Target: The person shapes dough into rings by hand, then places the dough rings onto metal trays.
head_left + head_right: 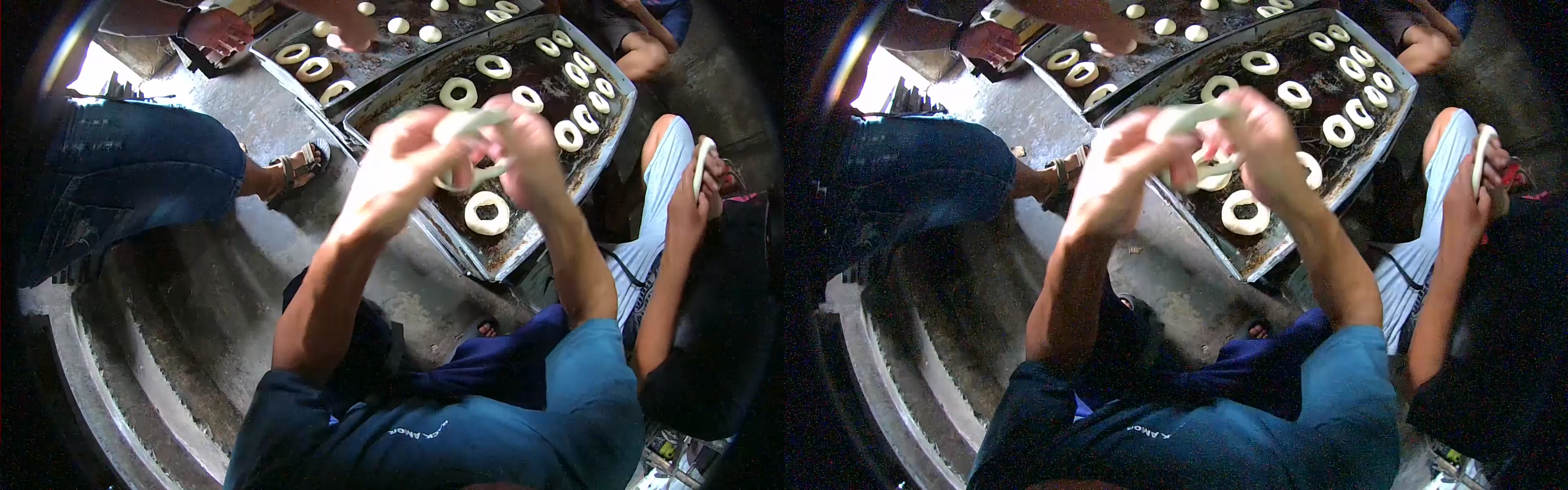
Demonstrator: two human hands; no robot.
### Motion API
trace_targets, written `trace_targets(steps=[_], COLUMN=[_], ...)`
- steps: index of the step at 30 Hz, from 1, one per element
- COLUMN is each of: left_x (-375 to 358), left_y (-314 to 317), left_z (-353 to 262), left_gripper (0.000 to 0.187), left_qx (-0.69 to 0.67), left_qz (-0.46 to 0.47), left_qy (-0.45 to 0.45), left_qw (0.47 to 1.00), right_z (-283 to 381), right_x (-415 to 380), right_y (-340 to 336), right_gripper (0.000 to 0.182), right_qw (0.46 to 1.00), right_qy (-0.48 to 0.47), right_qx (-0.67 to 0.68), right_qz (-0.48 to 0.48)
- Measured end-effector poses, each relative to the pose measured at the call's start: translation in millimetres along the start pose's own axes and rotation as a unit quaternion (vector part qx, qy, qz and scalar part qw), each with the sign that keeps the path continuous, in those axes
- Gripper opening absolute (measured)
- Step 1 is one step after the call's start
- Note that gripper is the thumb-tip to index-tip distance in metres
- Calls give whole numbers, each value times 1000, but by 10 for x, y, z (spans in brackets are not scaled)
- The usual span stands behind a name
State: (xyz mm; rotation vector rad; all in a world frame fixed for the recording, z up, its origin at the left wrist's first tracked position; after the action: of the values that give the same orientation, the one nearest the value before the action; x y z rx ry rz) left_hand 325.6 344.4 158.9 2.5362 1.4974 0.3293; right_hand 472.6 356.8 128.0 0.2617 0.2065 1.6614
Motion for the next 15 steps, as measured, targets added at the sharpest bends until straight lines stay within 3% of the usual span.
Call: trace_targets(steps=[1,2,3,5,6,7,9,10,11,13,15], left_x=[-11,18,42,71,49,51,101,169,197,229,307], left_y=[-154,-267,-326,-264,-186,-141,-251,-358,-434,-547,-563], left_z=[-67,-89,-22,124,169,190,69,3,12,51,168], left_gripper=[24,18,13,14,16,19,20,19,19,12,14], left_qx=[-73,-134,-149,-105,42,50,-40,-132,-137,-330,-183], left_qz=[-76,-64,-53,49,59,73,9,-48,-42,8,-9], left_qy=[97,77,63,-68,-127,-151,0,102,100,59,20], left_qw=[990,986,985,991,989,985,999,985,985,942,983], right_z=[-153,-246,-285,-159,-58,8,-118,-100,-178,43,241], right_x=[-58,-134,-116,37,37,47,6,-24,-6,164,380], right_y=[55,58,30,-69,-59,-35,63,107,29,-82,-199], right_gripper=[12,9,8,6,8,13,16,21,28,29,22], right_qw=[994,980,981,996,989,980,958,978,964,977,984], right_qy=[42,93,110,81,46,37,144,127,140,50,-10], right_qx=[-93,-151,-139,-32,141,181,194,95,95,44,81], right_qz=[35,89,81,24,22,80,156,137,205,202,161])
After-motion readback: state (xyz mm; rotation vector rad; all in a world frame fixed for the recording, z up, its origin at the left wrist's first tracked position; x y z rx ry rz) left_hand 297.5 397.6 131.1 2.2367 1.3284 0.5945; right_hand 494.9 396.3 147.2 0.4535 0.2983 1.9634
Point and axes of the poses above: each hand's wrist, its own x-axis towards the middle knuckle, its own y-axis out of the palm, z = x × y, the point moved 5 cm from there along x, towards the middle knuckle, and after that the axes turned 2 degrees about y, right-handed, at the moved point
